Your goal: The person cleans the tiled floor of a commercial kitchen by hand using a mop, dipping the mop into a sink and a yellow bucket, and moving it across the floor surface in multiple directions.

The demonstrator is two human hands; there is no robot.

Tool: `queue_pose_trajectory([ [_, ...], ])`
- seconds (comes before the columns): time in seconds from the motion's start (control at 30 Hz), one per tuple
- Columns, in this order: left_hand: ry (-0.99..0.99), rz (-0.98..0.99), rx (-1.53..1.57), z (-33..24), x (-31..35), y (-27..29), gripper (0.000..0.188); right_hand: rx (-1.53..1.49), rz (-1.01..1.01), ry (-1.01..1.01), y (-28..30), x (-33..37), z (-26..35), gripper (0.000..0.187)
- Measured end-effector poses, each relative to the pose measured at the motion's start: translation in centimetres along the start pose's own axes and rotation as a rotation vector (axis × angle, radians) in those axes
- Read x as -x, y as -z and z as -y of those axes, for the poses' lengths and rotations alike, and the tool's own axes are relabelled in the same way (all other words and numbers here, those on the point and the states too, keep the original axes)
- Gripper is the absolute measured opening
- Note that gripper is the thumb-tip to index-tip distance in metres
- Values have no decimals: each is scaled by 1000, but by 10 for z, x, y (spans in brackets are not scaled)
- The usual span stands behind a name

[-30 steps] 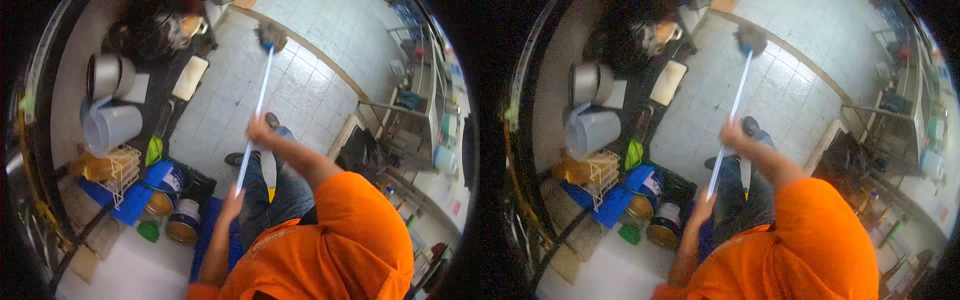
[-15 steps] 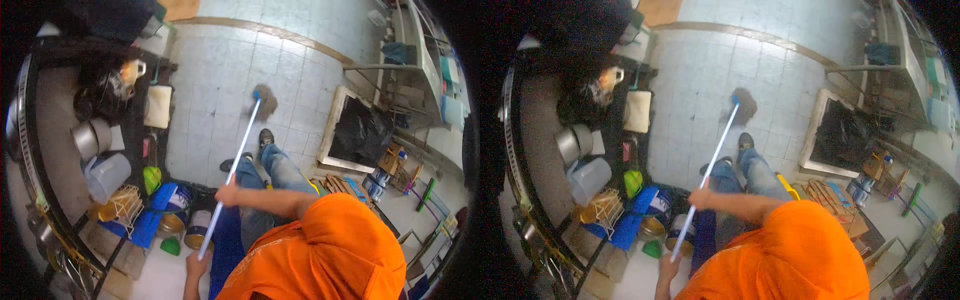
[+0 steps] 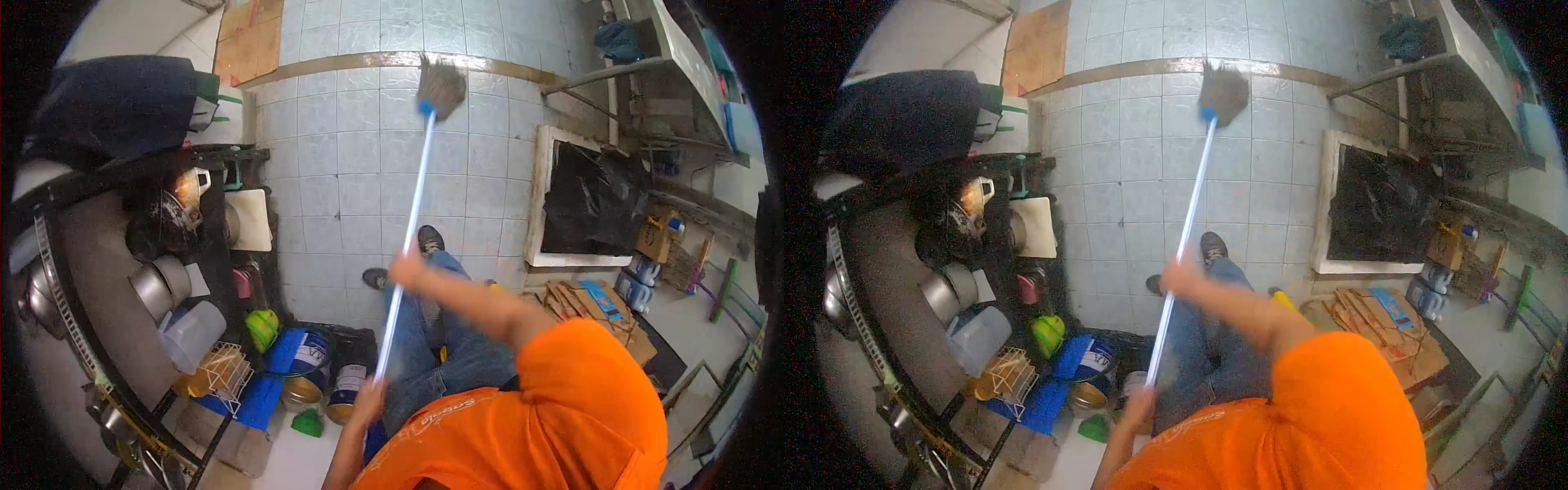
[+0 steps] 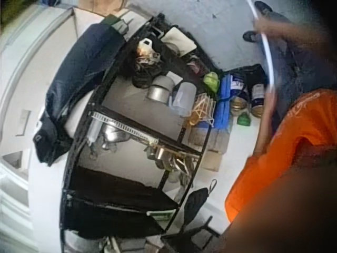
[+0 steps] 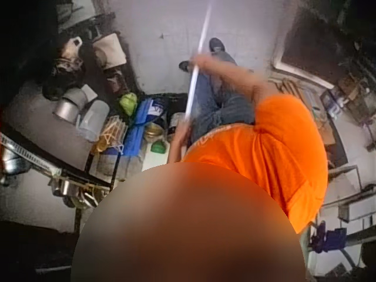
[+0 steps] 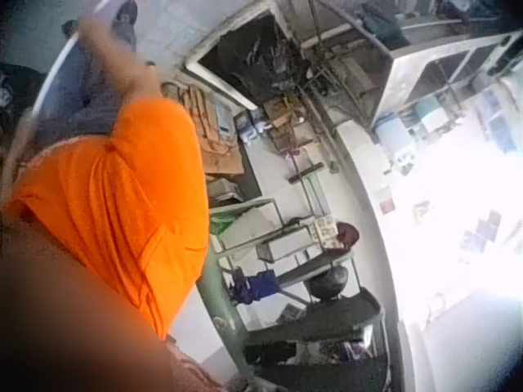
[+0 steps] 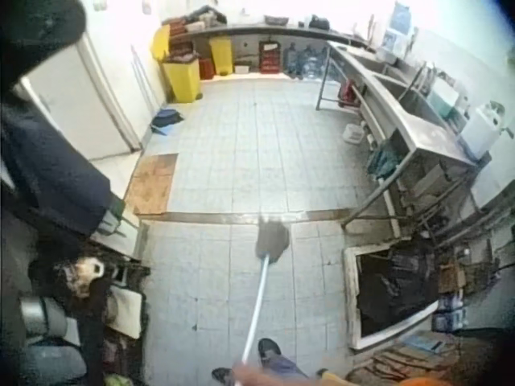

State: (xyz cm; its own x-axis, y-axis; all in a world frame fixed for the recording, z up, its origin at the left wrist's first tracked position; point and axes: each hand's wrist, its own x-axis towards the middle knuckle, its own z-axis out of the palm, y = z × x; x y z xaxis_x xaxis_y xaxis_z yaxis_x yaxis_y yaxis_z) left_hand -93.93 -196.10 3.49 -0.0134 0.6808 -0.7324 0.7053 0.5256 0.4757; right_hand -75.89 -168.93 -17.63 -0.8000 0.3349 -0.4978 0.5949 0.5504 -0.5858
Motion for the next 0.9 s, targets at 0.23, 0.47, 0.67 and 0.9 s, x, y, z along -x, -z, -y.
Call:
queue_pose_trajectory([
  [0.23,811,372,564,29,221,132,49,-287,-245,361,-2,62,241,9],
  [0.47,885,319,1180,-89,96,152,25,-193,-426,379,22,8,156,10],
  [0.67,641,127,1293,-124,-91,95,28,165,-567,-48,76,-89,1,11],
  [0.9,585,153,824,1,-32,116,19,89,-322,-123,19,-109,107,24],
])
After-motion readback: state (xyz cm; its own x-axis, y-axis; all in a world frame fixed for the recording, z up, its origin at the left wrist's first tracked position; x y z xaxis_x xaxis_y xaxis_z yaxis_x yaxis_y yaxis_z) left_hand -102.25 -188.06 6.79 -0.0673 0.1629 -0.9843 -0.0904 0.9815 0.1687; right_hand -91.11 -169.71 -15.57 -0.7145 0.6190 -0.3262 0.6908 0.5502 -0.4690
